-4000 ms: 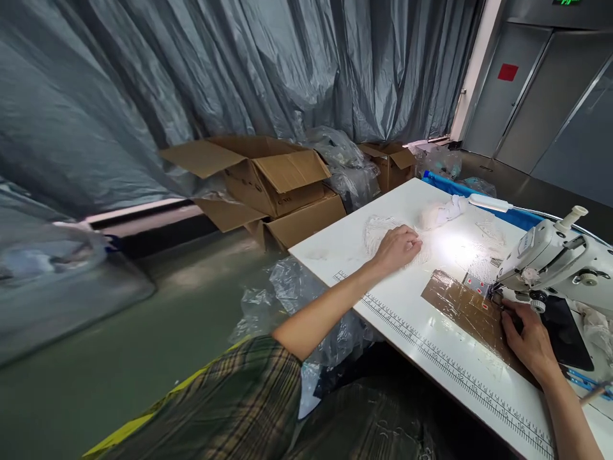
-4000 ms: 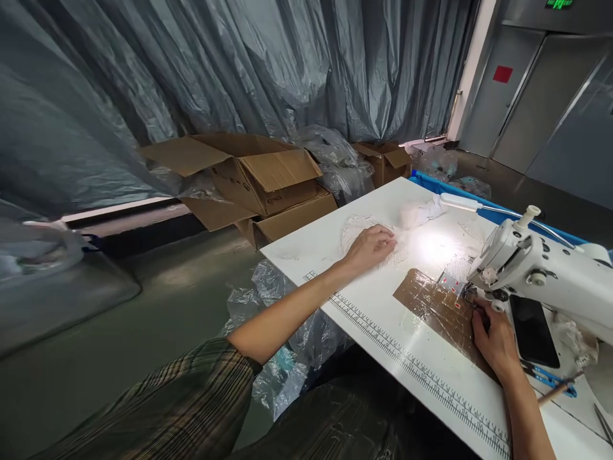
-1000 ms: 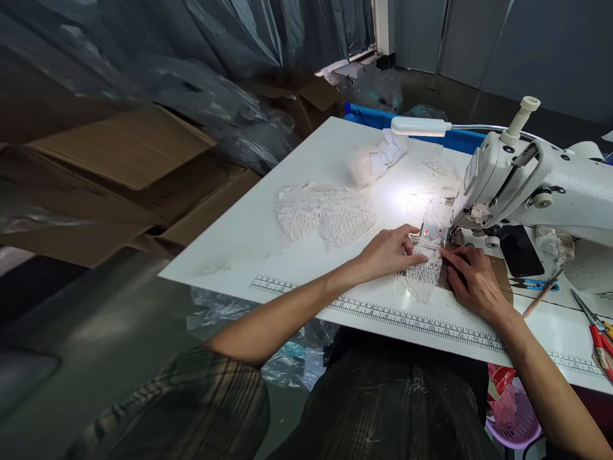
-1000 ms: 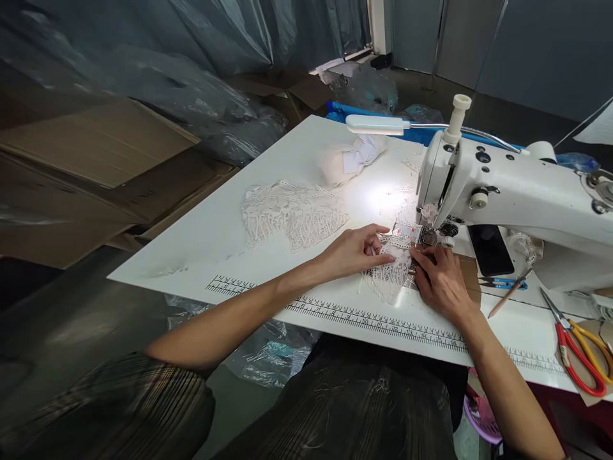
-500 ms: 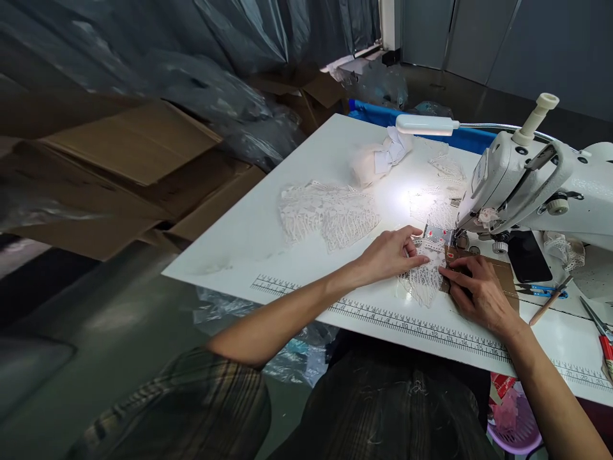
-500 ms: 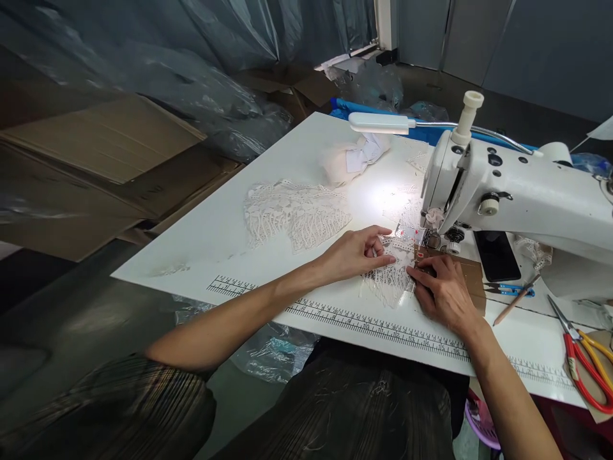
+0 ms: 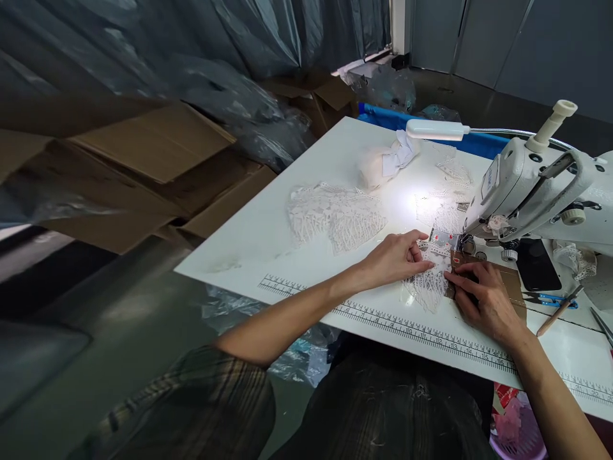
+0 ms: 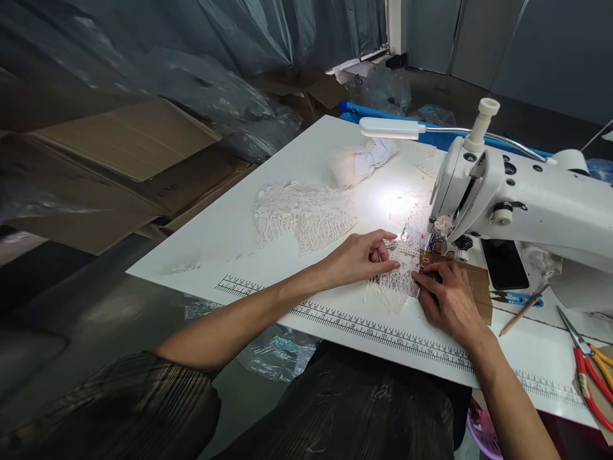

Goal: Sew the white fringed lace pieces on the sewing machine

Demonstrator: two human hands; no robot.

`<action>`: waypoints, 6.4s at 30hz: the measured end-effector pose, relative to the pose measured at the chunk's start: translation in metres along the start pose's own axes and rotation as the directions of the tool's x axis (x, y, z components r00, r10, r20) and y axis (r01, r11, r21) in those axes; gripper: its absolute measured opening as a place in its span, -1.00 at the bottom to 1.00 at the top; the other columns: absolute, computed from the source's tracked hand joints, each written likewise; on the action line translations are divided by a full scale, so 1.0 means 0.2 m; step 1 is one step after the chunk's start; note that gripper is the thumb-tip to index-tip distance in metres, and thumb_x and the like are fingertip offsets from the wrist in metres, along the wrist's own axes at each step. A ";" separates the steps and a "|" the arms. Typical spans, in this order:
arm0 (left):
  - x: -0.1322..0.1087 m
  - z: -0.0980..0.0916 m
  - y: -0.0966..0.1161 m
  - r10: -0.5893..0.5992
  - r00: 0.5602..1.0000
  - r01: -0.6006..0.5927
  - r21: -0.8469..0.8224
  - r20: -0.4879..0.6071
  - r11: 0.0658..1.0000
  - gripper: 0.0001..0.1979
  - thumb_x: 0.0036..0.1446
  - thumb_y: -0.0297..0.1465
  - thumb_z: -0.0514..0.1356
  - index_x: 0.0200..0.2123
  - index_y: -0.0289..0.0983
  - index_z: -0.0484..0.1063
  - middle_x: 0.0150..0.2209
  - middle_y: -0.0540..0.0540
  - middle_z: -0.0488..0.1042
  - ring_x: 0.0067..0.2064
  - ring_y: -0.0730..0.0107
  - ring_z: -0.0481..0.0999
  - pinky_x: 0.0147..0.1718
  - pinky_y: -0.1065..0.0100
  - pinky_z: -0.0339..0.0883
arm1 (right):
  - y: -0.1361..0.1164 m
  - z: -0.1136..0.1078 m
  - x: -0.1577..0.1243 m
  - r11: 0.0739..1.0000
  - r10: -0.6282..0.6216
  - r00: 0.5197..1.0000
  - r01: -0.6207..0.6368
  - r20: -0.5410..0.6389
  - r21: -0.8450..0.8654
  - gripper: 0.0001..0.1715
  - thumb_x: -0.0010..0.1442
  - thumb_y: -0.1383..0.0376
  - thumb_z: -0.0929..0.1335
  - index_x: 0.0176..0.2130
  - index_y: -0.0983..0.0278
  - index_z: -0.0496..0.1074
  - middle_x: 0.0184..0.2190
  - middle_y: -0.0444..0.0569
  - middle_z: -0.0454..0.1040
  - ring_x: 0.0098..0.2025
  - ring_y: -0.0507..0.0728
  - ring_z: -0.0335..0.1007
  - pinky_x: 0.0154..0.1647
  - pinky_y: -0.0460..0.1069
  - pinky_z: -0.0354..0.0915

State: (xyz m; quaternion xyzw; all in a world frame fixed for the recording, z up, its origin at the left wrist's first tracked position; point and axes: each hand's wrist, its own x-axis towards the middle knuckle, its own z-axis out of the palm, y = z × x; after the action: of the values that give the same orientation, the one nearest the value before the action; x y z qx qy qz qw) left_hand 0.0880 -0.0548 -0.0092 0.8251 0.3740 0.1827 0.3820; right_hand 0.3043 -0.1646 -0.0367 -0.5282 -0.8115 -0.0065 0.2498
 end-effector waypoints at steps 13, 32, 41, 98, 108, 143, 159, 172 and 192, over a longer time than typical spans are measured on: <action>0.18 0.05 -0.06 0.675 0.616 -0.718 0.642 0.406 0.269 -0.61 0.37 -0.19 0.02 -0.06 -0.38 0.46 -0.02 -0.27 0.52 -0.19 0.21 0.46 -0.26 0.22 0.25 | 0.00 0.01 -0.02 0.998 0.067 0.996 -0.068 0.052 0.017 -0.58 0.26 0.34 0.27 0.05 0.09 0.52 -0.12 0.04 0.45 -0.08 0.23 0.27 -0.08 0.18 0.27; 0.25 0.09 -0.07 0.621 0.723 -0.651 0.601 0.304 0.463 -0.61 0.37 -0.21 0.00 0.05 -0.30 0.44 0.15 -0.22 0.45 -0.07 0.14 0.43 -0.08 0.11 0.14 | 0.02 0.03 0.00 0.993 0.084 0.996 -0.088 -0.041 -0.085 -0.61 0.31 0.31 0.24 0.07 0.27 0.48 -0.10 0.14 0.43 -0.07 0.26 0.25 -0.04 0.22 0.32; 0.26 0.10 -0.08 0.644 0.716 -0.656 0.575 0.268 0.490 -0.62 0.35 -0.21 0.03 0.03 -0.30 0.45 0.15 -0.19 0.45 -0.05 0.14 0.45 0.05 0.07 0.14 | 0.02 0.02 0.00 0.992 0.115 0.993 -0.116 -0.021 -0.059 -0.61 0.31 0.31 0.24 0.06 0.23 0.49 -0.09 0.14 0.44 -0.04 0.26 0.27 -0.03 0.21 0.30; 0.27 0.13 -0.06 0.644 0.755 -0.571 0.609 0.124 0.551 -0.62 0.38 -0.27 -0.04 0.04 -0.34 0.43 0.09 -0.25 0.47 0.00 0.14 0.44 -0.01 0.10 0.23 | 0.03 0.03 0.02 0.935 0.305 0.951 -0.307 -0.040 -0.175 -0.52 0.34 0.21 0.18 0.19 0.20 0.34 -0.08 0.19 0.36 -0.09 0.29 0.30 -0.12 0.21 0.34; 0.47 -0.04 -0.12 0.517 0.820 -0.553 0.577 0.246 0.601 -0.62 0.37 -0.31 -0.02 0.12 -0.38 0.33 0.19 -0.34 0.35 0.05 0.05 0.43 -0.09 0.11 0.26 | 0.09 -0.12 -0.06 0.920 0.389 0.921 -0.388 -0.011 0.066 -0.56 0.30 0.14 0.23 0.08 0.27 0.39 -0.08 0.17 0.37 -0.10 0.22 0.40 -0.03 0.17 0.41; 0.24 0.08 -0.07 0.848 0.530 -0.830 0.195 -0.019 0.523 -0.88 0.26 -0.48 0.13 -0.35 -0.31 0.41 -0.27 -0.13 0.59 -0.23 0.40 0.58 -0.21 0.32 0.47 | 0.07 -0.07 0.06 0.997 -0.003 0.990 -0.007 0.144 0.070 -0.64 0.30 0.28 0.26 0.00 0.20 0.54 -0.26 0.09 0.39 -0.24 0.15 0.35 -0.24 0.08 0.41; 0.24 0.10 -0.09 0.825 0.530 -0.814 0.392 0.199 0.428 -0.74 0.35 -0.42 0.07 -0.33 -0.29 0.53 -0.27 -0.11 0.60 -0.30 0.41 0.53 -0.19 0.27 0.38 | 0.18 -0.03 0.03 0.936 0.325 0.945 -0.325 0.022 0.138 -0.54 0.28 0.29 0.21 0.09 0.23 0.47 -0.08 0.12 0.50 -0.14 0.20 0.48 -0.07 0.16 0.42; 0.24 0.09 -0.08 0.823 0.557 -0.776 0.285 -0.109 0.563 -0.82 0.31 -0.44 0.08 -0.30 -0.30 0.47 -0.31 -0.10 0.61 -0.26 0.41 0.58 -0.21 0.29 0.45 | 0.14 -0.03 0.04 0.988 0.134 0.990 -0.138 0.053 0.074 -0.57 0.28 0.27 0.22 0.02 0.23 0.54 -0.17 0.12 0.45 -0.16 0.20 0.39 -0.14 0.13 0.42; 0.23 0.11 -0.10 0.808 0.555 -0.808 0.356 0.196 0.469 -0.74 0.33 -0.41 0.07 -0.35 -0.26 0.52 -0.29 -0.06 0.60 -0.30 0.41 0.50 -0.19 0.28 0.34 | 0.13 -0.03 0.04 0.977 0.205 0.978 -0.206 0.029 0.047 -0.53 0.26 0.27 0.23 0.11 0.20 0.49 -0.12 0.13 0.38 -0.13 0.23 0.34 -0.10 0.19 0.41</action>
State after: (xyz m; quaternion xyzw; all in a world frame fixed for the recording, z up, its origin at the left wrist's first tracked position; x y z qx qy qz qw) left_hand 0.1224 -0.0228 -0.0376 0.9629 -0.0306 0.2588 0.0699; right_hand 0.3267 -0.1476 -0.0346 -0.6029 -0.7555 0.0457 0.2523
